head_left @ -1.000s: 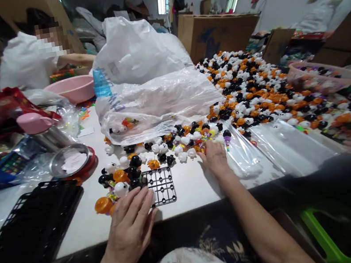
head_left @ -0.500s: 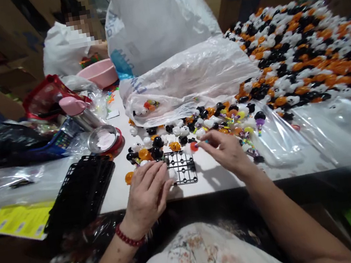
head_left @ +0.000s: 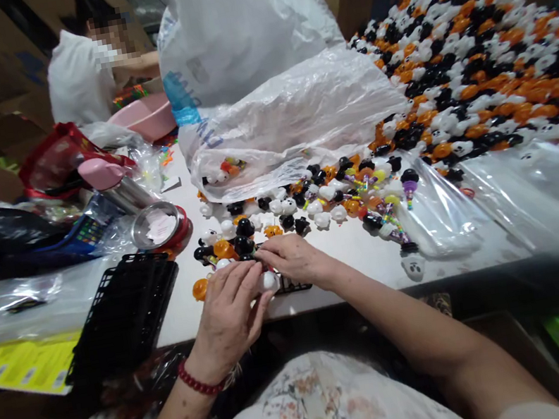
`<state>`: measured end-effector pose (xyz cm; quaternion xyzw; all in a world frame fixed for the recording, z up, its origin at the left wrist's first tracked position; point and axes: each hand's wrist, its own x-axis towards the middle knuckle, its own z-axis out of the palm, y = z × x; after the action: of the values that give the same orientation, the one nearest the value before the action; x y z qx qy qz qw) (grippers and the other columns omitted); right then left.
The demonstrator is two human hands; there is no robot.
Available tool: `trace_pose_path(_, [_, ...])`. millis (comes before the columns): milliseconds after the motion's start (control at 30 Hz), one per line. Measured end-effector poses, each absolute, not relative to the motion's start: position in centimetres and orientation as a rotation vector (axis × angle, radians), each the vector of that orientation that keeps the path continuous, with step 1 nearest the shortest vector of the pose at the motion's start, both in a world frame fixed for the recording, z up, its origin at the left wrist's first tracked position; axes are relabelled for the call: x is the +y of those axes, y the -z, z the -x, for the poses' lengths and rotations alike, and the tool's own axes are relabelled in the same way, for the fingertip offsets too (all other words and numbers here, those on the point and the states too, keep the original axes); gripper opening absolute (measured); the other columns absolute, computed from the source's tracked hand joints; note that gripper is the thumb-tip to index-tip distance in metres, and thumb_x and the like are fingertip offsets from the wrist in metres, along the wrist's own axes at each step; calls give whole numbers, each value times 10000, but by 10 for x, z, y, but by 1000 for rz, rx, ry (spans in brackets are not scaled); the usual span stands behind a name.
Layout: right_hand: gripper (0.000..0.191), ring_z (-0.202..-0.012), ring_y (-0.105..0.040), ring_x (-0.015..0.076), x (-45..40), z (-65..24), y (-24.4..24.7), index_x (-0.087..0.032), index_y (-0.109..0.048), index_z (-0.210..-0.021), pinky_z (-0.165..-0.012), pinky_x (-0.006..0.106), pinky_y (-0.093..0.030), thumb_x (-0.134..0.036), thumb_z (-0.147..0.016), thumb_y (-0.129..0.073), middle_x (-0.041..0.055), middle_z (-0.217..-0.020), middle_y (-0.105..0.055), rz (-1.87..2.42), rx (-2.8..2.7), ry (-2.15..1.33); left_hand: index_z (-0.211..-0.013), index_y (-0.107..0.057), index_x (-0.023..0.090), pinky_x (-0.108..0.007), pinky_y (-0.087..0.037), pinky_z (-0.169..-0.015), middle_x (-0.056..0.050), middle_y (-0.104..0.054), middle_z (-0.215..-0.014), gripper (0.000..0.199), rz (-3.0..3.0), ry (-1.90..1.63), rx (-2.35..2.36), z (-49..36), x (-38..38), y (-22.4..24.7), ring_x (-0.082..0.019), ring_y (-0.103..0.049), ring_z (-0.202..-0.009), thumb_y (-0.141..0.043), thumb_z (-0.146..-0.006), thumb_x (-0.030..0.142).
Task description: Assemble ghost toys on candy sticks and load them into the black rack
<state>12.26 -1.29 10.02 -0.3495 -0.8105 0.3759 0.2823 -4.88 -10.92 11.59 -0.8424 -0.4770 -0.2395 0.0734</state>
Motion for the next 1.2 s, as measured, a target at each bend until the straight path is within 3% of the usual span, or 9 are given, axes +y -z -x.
trace_pose_path(133, [247, -715, -517, 114, -15, -118, -91, -157, -636, -739, -694, 217, -393, -179, -946, -503, -4, -734, -578, 959, -2162, -1026, -1450, -385, 140, -446, -421, -1026, -154, -594, -1336, 618, 2523, 636, -1380, 47, -103, -119, -291, -523, -1235, -620, -894, 273])
trace_pose_path(333, [225, -763, -549, 108, -23, -122, -85, -168, -664, -794, -741, 209, -434, -159, -945, -497, -11, -782, -577, 975, -2137, -1102, -1362, -510, 171, -446, -410, -924, -118, -643, -1296, 441, 2493, 571, -1213, 47, -90, -114, -306, -585, -1152, -542, -939, 294])
trace_pose_path(533, [219, -982, -590, 181, -25, -204, -87, -191, -682, -1095, -910, 307, -468, -193, -943, -525, 84, -1066, -642, 1169, -2056, -655, -1260, -578, 166, -435, -423, -900, -112, -690, -1190, 345, 2504, 619, -1199, 48, -90, -114, -294, -605, -1127, -537, -940, 288])
trace_pose_path(633, [334, -964, -570, 224, -11, -272, -81, -205, -714, -1082, -851, 335, -475, -64, -844, -528, 101, -1035, -618, 1620, -2064, -227, -1256, -580, 169, -434, -430, -905, -111, -690, -1183, 343, 2511, 630, -1199, 50, -91, -114, -291, -606, -1126, -547, -935, 286])
trace_pose_path(767, [287, -842, -576, 219, 6, -326, -75, -212, -724, -1051, -731, 311, -430, -128, -880, -509, 103, -959, -616, 2038, -2103, 94, -1232, -600, 210, -433, -435, -920, -93, -689, -1179, 307, 2504, 649, -1201, 51, -91, -111, -284, -601, -1139, -538, -938, 275])
trace_pose_path(933, [313, -775, -620, 218, 21, -322, -67, -222, -705, -1018, -656, 301, -370, -373, -991, -432, 93, -883, -683, 2190, -2105, 54, -1195, -618, 184, -440, -444, -918, -111, -682, -1178, 288, 2494, 650, -1175, 51, -91, -108, -297, -594, -1140, -548, -934, 284])
trace_pose_path(1200, [171, -690, -602, 185, 13, -301, -60, -230, -645, -926, -627, 280, -366, -312, -913, -496, 34, -794, -688, 1981, -1673, -163, -1183, -626, 177, -441, -455, -938, -122, -675, -1191, 285, 2481, 644, -1200, 49, -93, -115, -297, -590, -1149, -536, -937, 289])
